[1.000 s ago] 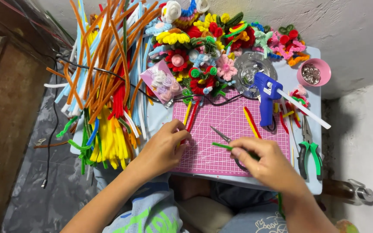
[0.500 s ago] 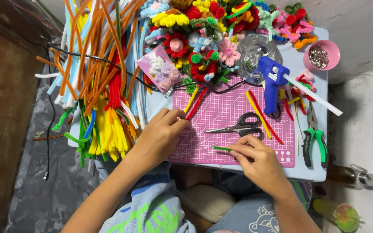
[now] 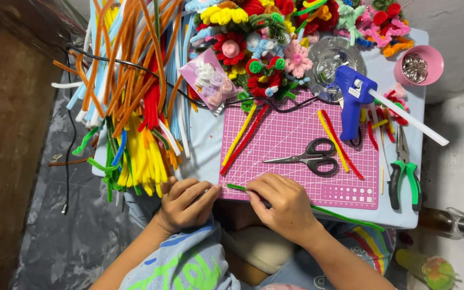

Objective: The person is crafting decorative items by wrapping green pipe cleaners around wire stems, cutting them with scissors, and attaching small artificial flowers.

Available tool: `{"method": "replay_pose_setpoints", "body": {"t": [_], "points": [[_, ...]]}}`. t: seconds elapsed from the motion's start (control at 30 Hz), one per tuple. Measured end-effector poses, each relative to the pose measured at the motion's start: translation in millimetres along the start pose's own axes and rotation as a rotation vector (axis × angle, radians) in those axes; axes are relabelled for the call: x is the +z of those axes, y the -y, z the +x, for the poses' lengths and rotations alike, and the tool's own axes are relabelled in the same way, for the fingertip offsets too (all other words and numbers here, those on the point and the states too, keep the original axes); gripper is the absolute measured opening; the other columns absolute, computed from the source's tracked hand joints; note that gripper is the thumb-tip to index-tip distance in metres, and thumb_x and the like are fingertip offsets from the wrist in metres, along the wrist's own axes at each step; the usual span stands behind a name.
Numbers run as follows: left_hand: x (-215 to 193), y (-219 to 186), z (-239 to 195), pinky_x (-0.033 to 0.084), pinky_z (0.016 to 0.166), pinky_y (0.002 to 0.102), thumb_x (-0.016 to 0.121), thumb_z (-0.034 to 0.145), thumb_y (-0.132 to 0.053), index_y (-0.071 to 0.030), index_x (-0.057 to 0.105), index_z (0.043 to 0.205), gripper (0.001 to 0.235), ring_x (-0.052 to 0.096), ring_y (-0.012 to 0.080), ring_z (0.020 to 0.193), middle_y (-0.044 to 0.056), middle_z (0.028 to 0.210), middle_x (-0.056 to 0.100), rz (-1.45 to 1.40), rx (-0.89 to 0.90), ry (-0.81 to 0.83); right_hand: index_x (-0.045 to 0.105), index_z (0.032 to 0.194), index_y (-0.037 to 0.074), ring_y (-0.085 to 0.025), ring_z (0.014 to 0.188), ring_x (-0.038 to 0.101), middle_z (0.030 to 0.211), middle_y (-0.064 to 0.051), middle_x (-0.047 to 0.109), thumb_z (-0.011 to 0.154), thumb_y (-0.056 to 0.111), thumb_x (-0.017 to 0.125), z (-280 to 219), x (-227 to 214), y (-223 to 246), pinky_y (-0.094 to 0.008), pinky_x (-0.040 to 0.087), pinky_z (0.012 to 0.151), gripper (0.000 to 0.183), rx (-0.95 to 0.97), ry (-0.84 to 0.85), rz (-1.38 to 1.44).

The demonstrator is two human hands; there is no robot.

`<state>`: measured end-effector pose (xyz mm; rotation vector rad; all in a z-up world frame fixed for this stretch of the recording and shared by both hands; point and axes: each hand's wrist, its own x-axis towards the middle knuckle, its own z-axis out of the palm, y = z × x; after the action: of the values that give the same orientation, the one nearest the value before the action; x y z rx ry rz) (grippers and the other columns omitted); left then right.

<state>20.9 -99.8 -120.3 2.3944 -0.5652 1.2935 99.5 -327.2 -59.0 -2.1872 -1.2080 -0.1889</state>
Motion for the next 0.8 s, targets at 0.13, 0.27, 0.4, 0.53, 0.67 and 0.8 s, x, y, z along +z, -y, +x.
{"method": "replay_pose_setpoints", "body": {"t": [0.13, 0.27, 0.4, 0.53, 0.67, 0.8], "points": [[-5.7, 0.0, -2.7, 0.036, 0.105, 0.035, 0.073, 0.098, -0.020, -0.013, 0.077, 0.105, 0.011, 0.064, 0.0169, 0.084, -0.001, 0.097, 0.072, -0.038, -0.006, 0.018, 0.067, 0.094, 0.009, -0.019, 0.074, 0.066, 0.087, -0.003, 0.068, 0.088, 0.002, 0.071, 1.3, 1.0, 0.7, -0.031, 0.052, 0.063, 0.010, -0.027, 0.023, 0.045], [-7.3, -0.8, -0.1, 0.034, 0.103, 0.034, 0.075, 0.097, -0.027, -0.014, 0.077, 0.107, 0.016, 0.065, 0.0151, 0.086, -0.003, 0.097, 0.072, -0.027, 0.018, 0.036, 0.068, 0.093, 0.010, -0.019, 0.071, 0.064, 0.085, -0.003, 0.066, 0.088, 0.003, 0.073, 0.2, 2.4, 0.8, -0.032, 0.051, 0.060, 0.010, -0.044, 0.026, 0.036], [-6.5, -2.2, 0.0, 0.037, 0.098, 0.032, 0.079, 0.095, -0.021, -0.014, 0.077, 0.107, 0.014, 0.065, 0.0143, 0.084, -0.004, 0.095, 0.072, -0.021, 0.001, 0.025, 0.068, 0.093, 0.011, -0.020, 0.071, 0.063, 0.086, -0.002, 0.066, 0.087, 0.003, 0.073, 0.4, 3.0, 2.0, -0.032, 0.050, 0.060, 0.011, -0.055, 0.035, 0.037], [-5.9, -2.4, -1.9, 0.037, 0.099, 0.032, 0.078, 0.096, -0.021, -0.014, 0.077, 0.107, 0.013, 0.065, 0.0149, 0.084, -0.003, 0.096, 0.072, -0.025, -0.001, 0.027, 0.068, 0.094, 0.010, -0.019, 0.071, 0.064, 0.086, -0.002, 0.066, 0.087, 0.004, 0.073, 1.0, 3.5, 1.0, -0.032, 0.049, 0.058, 0.011, -0.057, 0.039, 0.037], [-5.1, -2.6, -0.7, 0.029, 0.108, 0.034, 0.076, 0.098, -0.019, -0.016, 0.077, 0.108, 0.011, 0.064, 0.0138, 0.084, -0.004, 0.097, 0.071, 0.000, 0.006, 0.026, 0.068, 0.095, 0.010, -0.020, 0.072, 0.063, 0.087, -0.003, 0.065, 0.088, 0.003, 0.073, 1.7, 3.5, 0.9, -0.032, 0.051, 0.062, 0.011, -0.060, 0.043, 0.046], [-6.8, -3.5, 2.1, 0.033, 0.097, 0.031, 0.060, 0.103, -0.015, -0.021, 0.079, 0.114, 0.022, 0.059, 0.0146, 0.081, -0.005, 0.097, 0.067, 0.025, 0.022, 0.057, 0.067, 0.095, 0.010, -0.020, 0.072, 0.063, 0.086, -0.003, 0.064, 0.088, 0.003, 0.072, 2.3, 3.5, 1.5, -0.032, 0.051, 0.063, 0.011, -0.056, 0.045, 0.041]]}}
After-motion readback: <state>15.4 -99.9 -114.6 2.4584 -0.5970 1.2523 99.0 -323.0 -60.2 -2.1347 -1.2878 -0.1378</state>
